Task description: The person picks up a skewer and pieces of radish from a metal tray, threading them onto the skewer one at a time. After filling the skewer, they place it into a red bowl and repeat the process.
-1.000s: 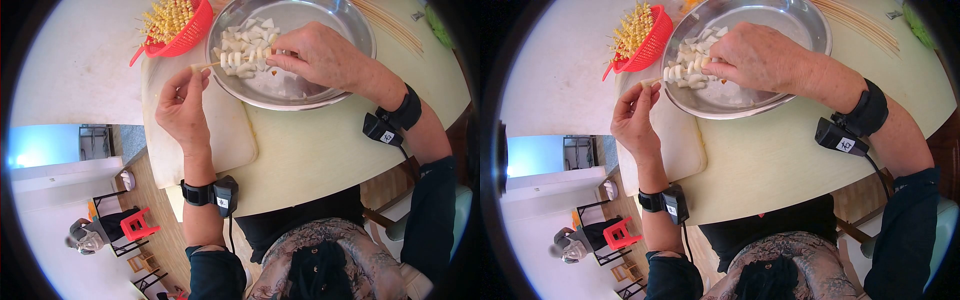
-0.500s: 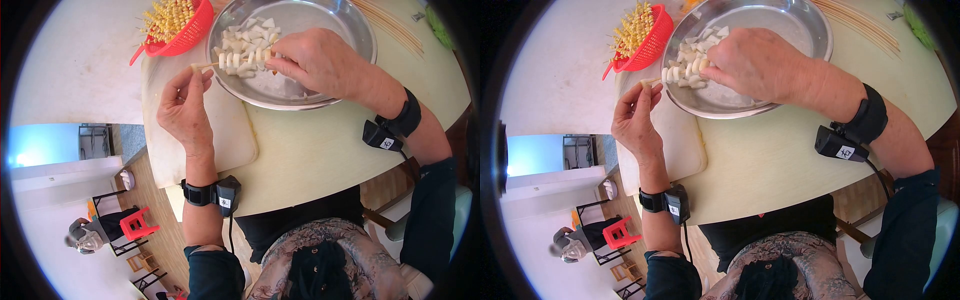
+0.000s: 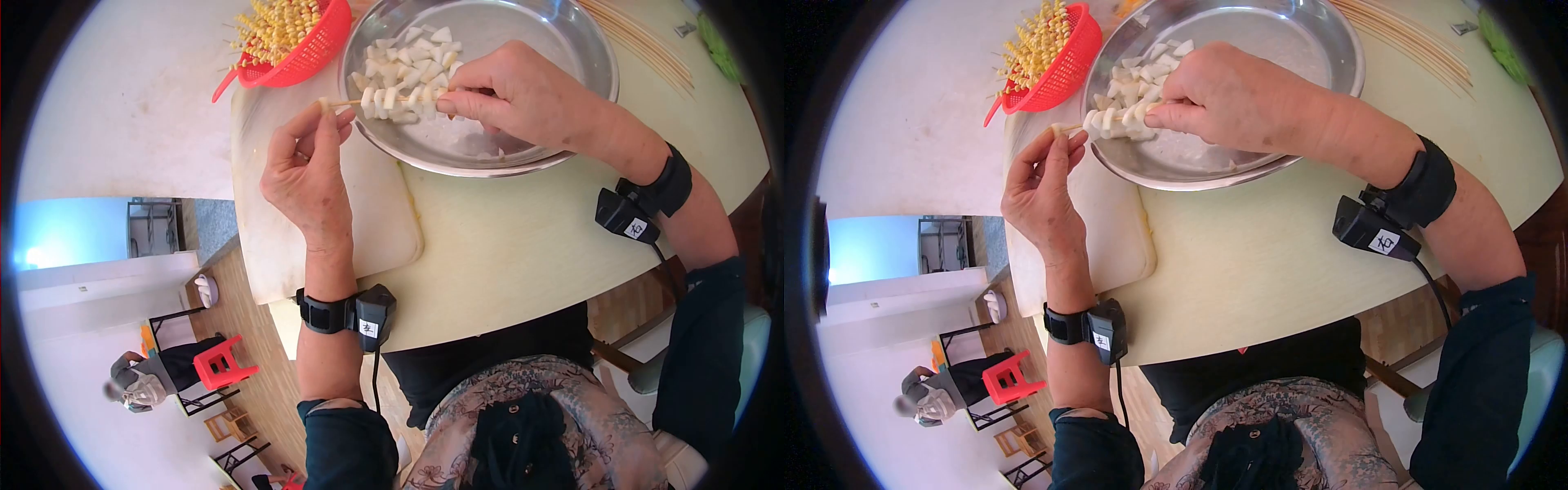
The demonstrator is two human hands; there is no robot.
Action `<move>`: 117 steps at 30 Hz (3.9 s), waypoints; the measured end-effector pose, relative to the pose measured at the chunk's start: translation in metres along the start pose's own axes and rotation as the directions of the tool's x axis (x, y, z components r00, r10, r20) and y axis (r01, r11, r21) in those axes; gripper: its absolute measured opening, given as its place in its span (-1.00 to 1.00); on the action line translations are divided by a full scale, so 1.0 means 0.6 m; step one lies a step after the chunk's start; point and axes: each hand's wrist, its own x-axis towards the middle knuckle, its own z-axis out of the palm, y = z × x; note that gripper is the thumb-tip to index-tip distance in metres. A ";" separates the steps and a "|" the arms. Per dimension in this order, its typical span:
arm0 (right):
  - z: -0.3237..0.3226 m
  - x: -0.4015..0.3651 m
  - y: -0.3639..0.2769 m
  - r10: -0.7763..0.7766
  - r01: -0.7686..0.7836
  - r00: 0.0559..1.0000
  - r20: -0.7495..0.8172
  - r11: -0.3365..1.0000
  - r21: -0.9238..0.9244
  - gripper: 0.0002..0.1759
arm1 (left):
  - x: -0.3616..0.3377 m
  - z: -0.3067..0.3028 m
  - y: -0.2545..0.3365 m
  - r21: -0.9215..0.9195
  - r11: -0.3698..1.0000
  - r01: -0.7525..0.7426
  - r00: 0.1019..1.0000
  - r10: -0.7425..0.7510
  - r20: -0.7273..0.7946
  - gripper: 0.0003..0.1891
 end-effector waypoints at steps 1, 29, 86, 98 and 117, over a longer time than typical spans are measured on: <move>-0.002 0.001 -0.002 0.052 -0.053 0.998 0.043 0.998 0.040 -0.60 | 0.000 -0.001 -0.002 -0.001 1.000 -0.006 1.000 0.006 0.008 -0.82; 0.003 0.010 0.002 -0.065 0.064 0.998 -0.024 0.997 -0.034 -0.66 | 0.002 0.007 -0.001 -0.005 1.000 0.022 0.998 -0.022 0.057 -0.91; -0.002 0.011 0.025 -0.129 0.116 0.976 -0.174 0.990 -0.082 -0.69 | 0.043 -0.029 -0.019 -0.329 0.870 0.367 0.921 -0.289 0.263 -0.77; -0.007 0.006 0.018 -0.084 0.075 0.991 -0.107 0.993 -0.090 -0.71 | 0.031 -0.015 -0.004 -0.305 0.897 0.321 0.946 -0.291 0.142 -0.80; -0.004 0.002 0.018 -0.096 0.080 0.989 -0.109 0.985 -0.150 -0.67 | 0.014 0.005 0.003 -0.032 0.993 0.117 0.993 -0.116 0.038 -0.85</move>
